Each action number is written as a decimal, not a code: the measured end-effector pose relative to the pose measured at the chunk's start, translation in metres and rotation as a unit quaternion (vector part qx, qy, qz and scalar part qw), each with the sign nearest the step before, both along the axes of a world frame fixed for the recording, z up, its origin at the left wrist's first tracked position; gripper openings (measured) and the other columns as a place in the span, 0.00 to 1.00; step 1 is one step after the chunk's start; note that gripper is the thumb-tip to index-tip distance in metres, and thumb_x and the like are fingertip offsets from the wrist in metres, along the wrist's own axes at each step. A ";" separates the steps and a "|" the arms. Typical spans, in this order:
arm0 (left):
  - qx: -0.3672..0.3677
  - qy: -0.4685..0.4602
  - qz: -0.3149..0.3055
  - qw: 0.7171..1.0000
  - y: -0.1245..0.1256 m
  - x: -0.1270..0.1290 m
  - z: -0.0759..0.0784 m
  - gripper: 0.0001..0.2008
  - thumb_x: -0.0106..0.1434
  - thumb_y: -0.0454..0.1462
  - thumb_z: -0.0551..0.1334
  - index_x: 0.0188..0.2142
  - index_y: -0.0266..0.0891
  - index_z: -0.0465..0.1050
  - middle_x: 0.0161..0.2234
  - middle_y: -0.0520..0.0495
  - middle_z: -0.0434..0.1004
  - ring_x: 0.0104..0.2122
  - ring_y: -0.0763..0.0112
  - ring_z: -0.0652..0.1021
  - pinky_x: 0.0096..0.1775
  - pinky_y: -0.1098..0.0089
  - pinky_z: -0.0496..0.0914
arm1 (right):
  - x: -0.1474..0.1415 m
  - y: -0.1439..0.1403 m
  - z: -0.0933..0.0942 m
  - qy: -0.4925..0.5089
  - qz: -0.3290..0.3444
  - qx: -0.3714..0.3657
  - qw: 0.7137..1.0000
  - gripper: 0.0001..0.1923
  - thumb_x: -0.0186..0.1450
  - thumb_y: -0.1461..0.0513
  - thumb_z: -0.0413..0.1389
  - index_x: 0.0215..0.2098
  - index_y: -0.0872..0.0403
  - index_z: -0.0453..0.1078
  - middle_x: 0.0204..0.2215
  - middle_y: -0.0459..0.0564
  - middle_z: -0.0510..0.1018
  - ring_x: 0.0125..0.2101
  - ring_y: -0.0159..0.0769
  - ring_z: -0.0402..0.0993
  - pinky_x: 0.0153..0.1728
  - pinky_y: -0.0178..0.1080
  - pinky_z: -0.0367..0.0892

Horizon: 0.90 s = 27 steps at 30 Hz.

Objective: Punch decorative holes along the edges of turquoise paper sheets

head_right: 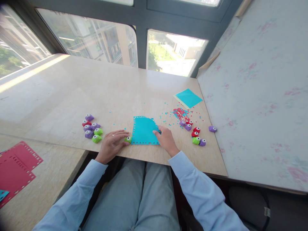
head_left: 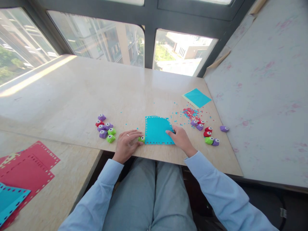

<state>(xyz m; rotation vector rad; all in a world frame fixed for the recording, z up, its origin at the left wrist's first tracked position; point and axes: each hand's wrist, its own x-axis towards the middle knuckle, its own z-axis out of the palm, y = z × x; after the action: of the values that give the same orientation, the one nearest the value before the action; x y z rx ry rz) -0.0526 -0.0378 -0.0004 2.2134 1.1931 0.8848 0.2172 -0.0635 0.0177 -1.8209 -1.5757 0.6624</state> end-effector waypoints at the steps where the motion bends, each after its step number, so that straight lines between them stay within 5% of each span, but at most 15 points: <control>1: 0.003 -0.003 -0.001 1.000 0.000 0.000 0.000 0.09 0.60 0.42 0.67 0.41 0.48 0.80 0.45 0.50 0.82 0.51 0.57 0.77 0.55 0.53 0.67 | -0.001 0.000 0.000 0.004 0.002 -0.005 1.000 0.16 0.61 0.53 0.54 0.20 0.51 0.60 0.19 0.43 0.67 0.24 0.34 0.60 0.26 0.36 0.52; 20: 0.014 0.001 0.003 1.000 -0.004 0.000 0.003 0.13 0.62 0.46 0.66 0.45 0.47 0.79 0.46 0.48 0.82 0.52 0.56 0.77 0.53 0.53 0.67 | -0.005 0.001 -0.001 0.033 0.028 -0.044 0.998 0.19 0.61 0.49 0.55 0.21 0.53 0.62 0.18 0.42 0.62 0.22 0.31 0.58 0.24 0.35 0.53; 24: 0.015 0.003 0.022 1.000 -0.006 -0.001 0.003 0.17 0.61 0.46 0.66 0.48 0.45 0.78 0.48 0.45 0.80 0.51 0.55 0.77 0.52 0.54 0.68 | -0.004 -0.006 0.005 -0.026 0.007 0.032 0.999 0.19 0.64 0.50 0.55 0.44 0.56 0.71 0.35 0.52 0.78 0.33 0.41 0.73 0.37 0.42 0.69; 27: 0.024 0.002 0.013 1.000 -0.007 -0.001 0.003 0.15 0.61 0.44 0.66 0.47 0.45 0.77 0.48 0.45 0.81 0.52 0.56 0.76 0.52 0.54 0.67 | -0.004 -0.015 0.010 -0.120 0.009 0.134 0.984 0.28 0.66 0.51 0.55 0.60 0.57 0.63 0.53 0.63 0.73 0.52 0.51 0.70 0.54 0.53 0.65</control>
<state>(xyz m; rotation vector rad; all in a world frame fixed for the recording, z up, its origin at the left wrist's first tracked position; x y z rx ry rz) -0.0537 -0.0447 0.0031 2.2431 1.2162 0.9291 0.2131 -0.0782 0.0272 -1.7339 -1.7426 0.2275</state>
